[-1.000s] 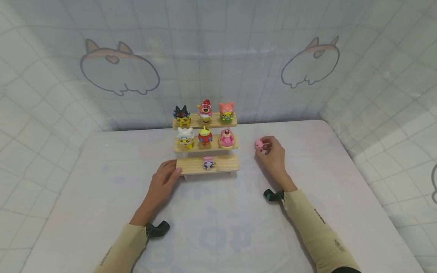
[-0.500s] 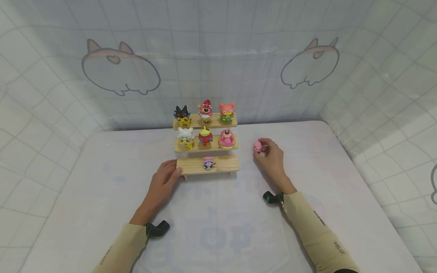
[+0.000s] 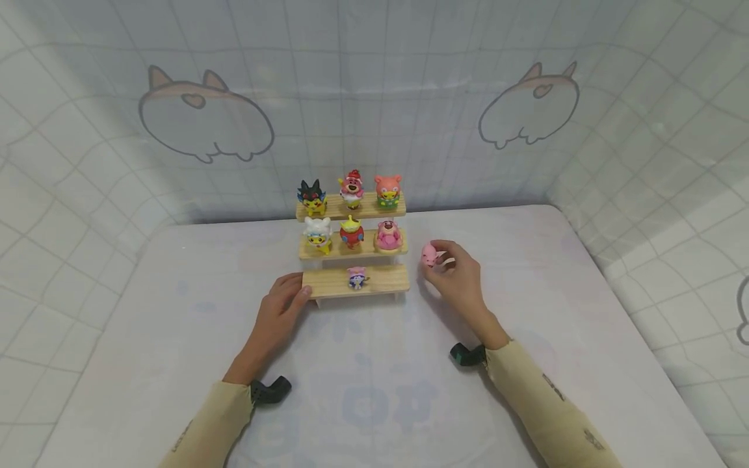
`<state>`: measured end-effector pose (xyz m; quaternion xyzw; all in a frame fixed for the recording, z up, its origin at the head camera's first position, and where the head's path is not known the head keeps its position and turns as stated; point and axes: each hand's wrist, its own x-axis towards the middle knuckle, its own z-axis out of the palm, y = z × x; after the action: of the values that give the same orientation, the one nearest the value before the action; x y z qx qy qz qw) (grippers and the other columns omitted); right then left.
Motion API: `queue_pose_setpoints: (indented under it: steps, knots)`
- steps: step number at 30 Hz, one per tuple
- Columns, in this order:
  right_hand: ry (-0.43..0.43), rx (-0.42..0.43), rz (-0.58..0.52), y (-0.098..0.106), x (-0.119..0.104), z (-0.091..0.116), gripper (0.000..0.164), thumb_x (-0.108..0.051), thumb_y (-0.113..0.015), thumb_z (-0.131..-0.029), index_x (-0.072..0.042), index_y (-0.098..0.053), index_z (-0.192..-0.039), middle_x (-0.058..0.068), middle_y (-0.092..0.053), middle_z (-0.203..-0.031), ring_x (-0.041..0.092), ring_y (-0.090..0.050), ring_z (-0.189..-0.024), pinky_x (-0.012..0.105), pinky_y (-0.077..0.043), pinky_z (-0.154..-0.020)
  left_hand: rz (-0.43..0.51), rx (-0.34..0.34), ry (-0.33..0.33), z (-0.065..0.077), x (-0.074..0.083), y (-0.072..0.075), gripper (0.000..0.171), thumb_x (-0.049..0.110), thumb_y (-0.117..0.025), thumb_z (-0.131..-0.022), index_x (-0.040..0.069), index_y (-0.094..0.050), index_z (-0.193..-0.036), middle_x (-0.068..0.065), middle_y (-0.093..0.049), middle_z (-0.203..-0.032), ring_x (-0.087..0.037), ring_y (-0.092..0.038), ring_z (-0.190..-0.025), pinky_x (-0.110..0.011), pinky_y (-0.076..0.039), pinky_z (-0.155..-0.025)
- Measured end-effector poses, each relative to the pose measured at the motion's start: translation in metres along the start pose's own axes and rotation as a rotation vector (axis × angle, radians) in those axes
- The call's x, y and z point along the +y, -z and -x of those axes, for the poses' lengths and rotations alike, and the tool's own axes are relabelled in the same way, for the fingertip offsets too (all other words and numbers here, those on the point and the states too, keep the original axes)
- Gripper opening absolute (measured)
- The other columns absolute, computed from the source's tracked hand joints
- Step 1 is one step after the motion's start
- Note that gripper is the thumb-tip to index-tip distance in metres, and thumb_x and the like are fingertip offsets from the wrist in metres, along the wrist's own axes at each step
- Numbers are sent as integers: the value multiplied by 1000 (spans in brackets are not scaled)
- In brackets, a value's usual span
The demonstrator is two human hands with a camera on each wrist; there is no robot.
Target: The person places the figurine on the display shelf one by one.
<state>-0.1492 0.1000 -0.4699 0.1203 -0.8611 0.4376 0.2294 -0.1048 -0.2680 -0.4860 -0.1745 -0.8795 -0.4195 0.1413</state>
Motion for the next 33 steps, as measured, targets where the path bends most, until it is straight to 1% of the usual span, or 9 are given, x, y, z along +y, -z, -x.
queue_pose_setpoints:
  steps: [4, 11, 14, 17, 21, 24, 27, 33]
  knots:
    - [51, -8, -37, 1, -13, 8, 48, -12, -83, -76, -8, -63, -120, -1, -65, -108, 18, -60, -85, 35, -54, -69, 2, 0, 0, 0, 0, 0, 32, 29, -52, -102, 7, -68, -117, -3, -60, -129, -22, -42, -130, -47, -31, -107]
    - [144, -30, -126, -6, -36, 19, 46, -14, -83, -75, -8, -64, -117, -2, -65, -100, 18, -60, -80, 35, -54, -63, 5, -4, 7, 0, 1, 0, 33, 28, -52, -102, 5, -67, -120, -6, -60, -129, -26, -41, -130, -50, -31, -106]
    - [168, -41, -145, -10, -43, 23, 47, -14, -83, -75, -7, -64, -117, -2, -65, -102, 17, -60, -80, 34, -54, -62, 4, -6, 9, 0, 1, 0, 33, 29, -52, -103, 5, -67, -120, -6, -60, -129, -26, -41, -130, -51, -31, -106]
    - [181, -59, -150, -12, -47, 26, 49, -15, -84, -75, -7, -63, -119, -2, -65, -108, 16, -60, -83, 32, -53, -64, 6, -5, 12, 1, 1, 0, 33, 29, -52, -103, 6, -68, -119, -5, -60, -129, -24, -41, -130, -50, -31, -107]
    - [199, -77, -164, -13, -49, 28, 49, -16, -83, -76, -7, -62, -120, -1, -64, -113, 16, -60, -86, 34, -53, -67, 10, -4, 19, 1, 2, 0, 33, 30, -52, -102, 6, -68, -119, -4, -60, -129, -23, -41, -130, -49, -31, -107]
    - [226, -82, -174, -15, -50, 27, 49, -16, -84, -76, -6, -63, -120, 0, -64, -111, 16, -60, -87, 35, -53, -67, 10, -5, 18, 1, 2, 0, 33, 30, -52, -102, 6, -67, -119, -5, -60, -129, -24, -41, -130, -50, -31, -107]
    - [244, -96, -163, -16, -53, 25, 51, -17, -85, -76, -8, -62, -121, 0, -63, -109, 17, -59, -87, 34, -53, -69, 6, -4, 9, 0, 2, 1, 33, 29, -52, -102, 5, -67, -120, -7, -60, -129, -25, -41, -130, -51, -31, -106]
    - [235, -145, -120, -21, -57, 23, 52, -20, -83, -78, -10, -61, -124, -1, -61, -104, 16, -56, -90, 35, -53, -71, 3, -6, 9, 0, 3, 1, 33, 29, -52, -102, 6, -67, -121, -6, -59, -129, -25, -41, -130, -51, -31, -106]
